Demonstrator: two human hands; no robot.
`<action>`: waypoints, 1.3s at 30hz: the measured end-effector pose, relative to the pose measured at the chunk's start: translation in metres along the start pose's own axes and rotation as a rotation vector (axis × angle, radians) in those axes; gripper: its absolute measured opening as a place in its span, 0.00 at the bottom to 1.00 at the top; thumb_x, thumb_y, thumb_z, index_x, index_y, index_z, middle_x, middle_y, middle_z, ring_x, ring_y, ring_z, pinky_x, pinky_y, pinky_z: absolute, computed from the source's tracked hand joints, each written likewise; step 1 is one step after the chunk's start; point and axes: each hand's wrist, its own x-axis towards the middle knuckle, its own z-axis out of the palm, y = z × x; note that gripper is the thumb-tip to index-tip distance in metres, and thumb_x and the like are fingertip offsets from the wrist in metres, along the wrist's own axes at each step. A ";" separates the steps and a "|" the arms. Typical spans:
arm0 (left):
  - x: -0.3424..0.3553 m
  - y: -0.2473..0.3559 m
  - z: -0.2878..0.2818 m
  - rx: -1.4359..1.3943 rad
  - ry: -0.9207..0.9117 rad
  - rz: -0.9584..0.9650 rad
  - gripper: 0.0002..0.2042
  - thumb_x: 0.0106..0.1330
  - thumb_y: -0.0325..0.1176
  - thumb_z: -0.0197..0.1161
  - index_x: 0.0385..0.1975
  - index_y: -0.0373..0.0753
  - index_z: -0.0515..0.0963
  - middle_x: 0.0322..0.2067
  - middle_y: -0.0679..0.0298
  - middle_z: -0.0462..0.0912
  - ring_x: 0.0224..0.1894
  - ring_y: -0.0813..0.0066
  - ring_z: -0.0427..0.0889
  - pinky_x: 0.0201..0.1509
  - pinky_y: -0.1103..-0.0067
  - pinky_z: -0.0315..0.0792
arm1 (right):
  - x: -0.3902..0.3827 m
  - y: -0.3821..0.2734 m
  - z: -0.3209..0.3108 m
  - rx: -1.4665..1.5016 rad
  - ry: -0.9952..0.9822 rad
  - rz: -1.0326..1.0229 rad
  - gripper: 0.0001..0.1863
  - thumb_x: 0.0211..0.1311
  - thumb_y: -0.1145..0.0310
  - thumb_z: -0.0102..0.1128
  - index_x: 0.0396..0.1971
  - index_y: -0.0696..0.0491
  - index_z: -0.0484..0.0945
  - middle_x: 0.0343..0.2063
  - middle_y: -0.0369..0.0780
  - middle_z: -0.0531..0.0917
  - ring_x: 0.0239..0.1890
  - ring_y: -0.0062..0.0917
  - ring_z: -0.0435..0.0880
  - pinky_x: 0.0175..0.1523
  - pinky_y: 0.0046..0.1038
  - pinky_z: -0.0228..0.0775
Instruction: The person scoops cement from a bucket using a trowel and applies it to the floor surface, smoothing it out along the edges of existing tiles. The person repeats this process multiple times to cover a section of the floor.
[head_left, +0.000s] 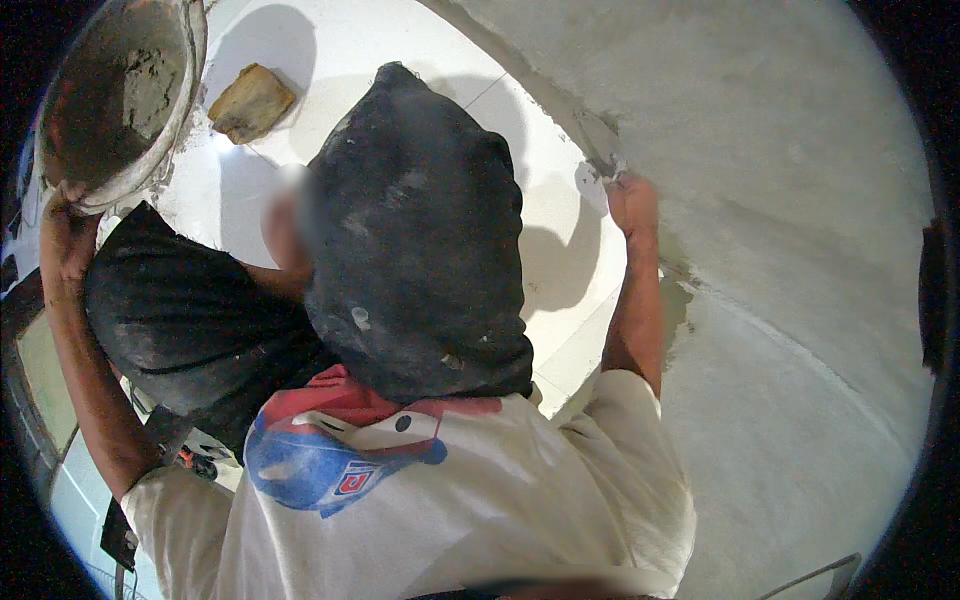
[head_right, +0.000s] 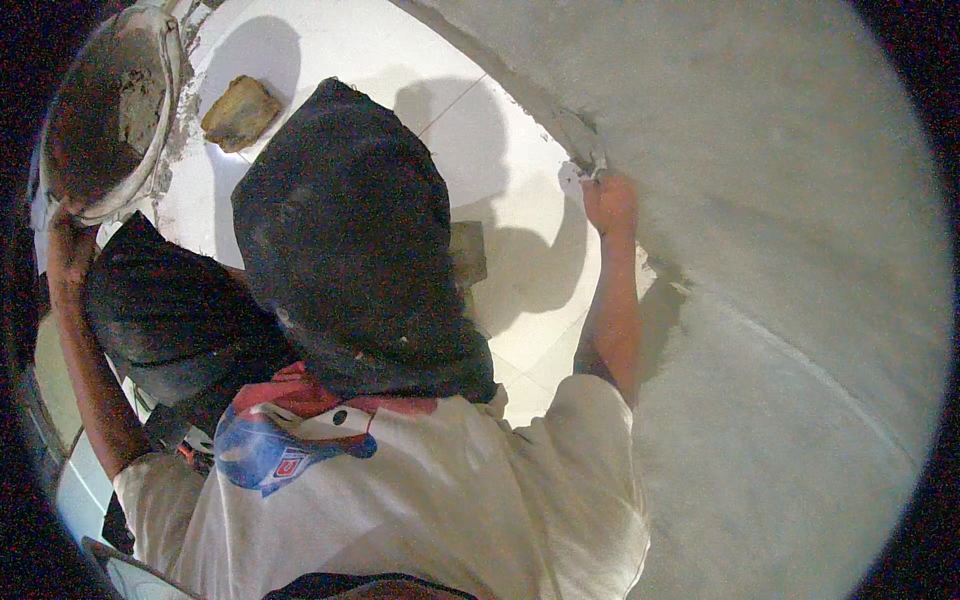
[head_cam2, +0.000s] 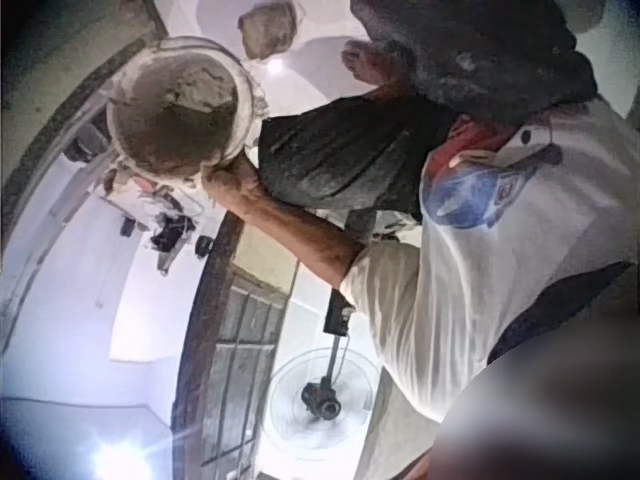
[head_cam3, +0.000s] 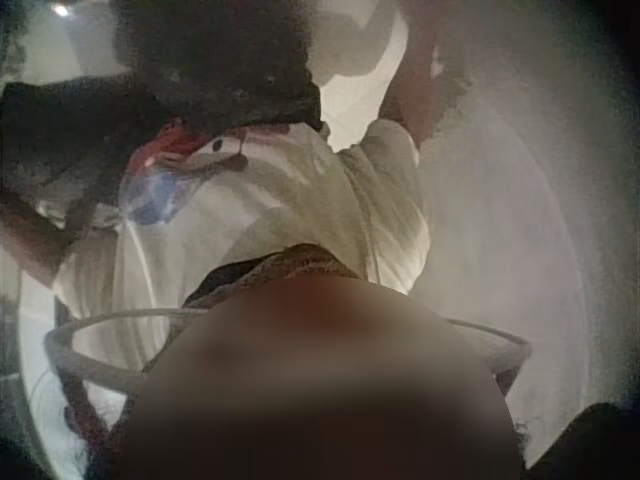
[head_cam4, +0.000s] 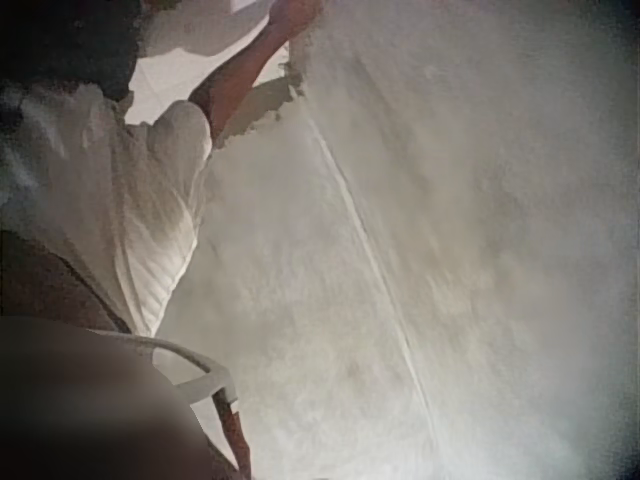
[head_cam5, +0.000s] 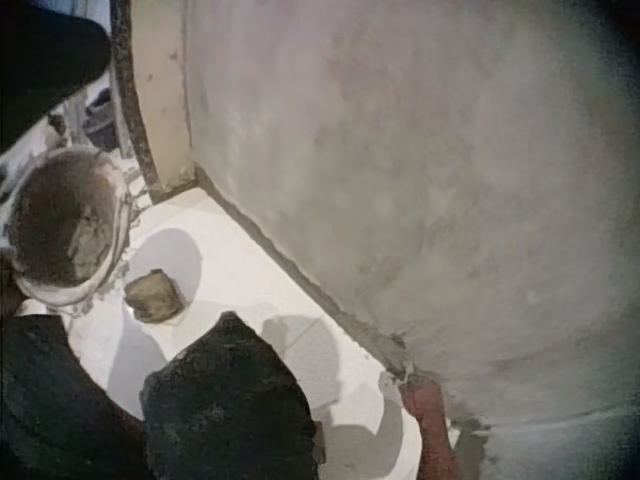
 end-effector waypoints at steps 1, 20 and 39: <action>0.002 0.001 -0.006 -0.004 0.001 0.000 0.06 0.72 0.28 0.56 0.44 0.36 0.75 0.43 0.63 0.81 0.50 0.68 0.79 0.67 0.66 0.70 | -0.009 -0.010 -0.008 0.084 -0.029 0.055 0.24 0.61 0.49 0.63 0.45 0.55 0.84 0.38 0.55 0.85 0.45 0.50 0.85 0.50 0.45 0.74; 0.015 0.002 -0.015 -0.024 -0.172 -0.044 0.13 0.63 0.22 0.59 0.49 0.33 0.75 0.47 0.60 0.80 0.53 0.65 0.78 0.66 0.67 0.71 | 0.040 -0.071 -0.015 0.052 0.072 -0.165 0.24 0.62 0.50 0.59 0.37 0.58 0.85 0.35 0.55 0.86 0.38 0.52 0.86 0.47 0.46 0.76; 0.005 -0.004 0.019 -0.045 -0.041 0.019 0.19 0.66 0.26 0.59 0.56 0.32 0.72 0.50 0.59 0.79 0.52 0.62 0.78 0.67 0.65 0.70 | 0.062 -0.023 0.032 -0.134 -0.020 -0.040 0.21 0.64 0.53 0.57 0.45 0.54 0.85 0.45 0.54 0.85 0.49 0.53 0.83 0.55 0.47 0.75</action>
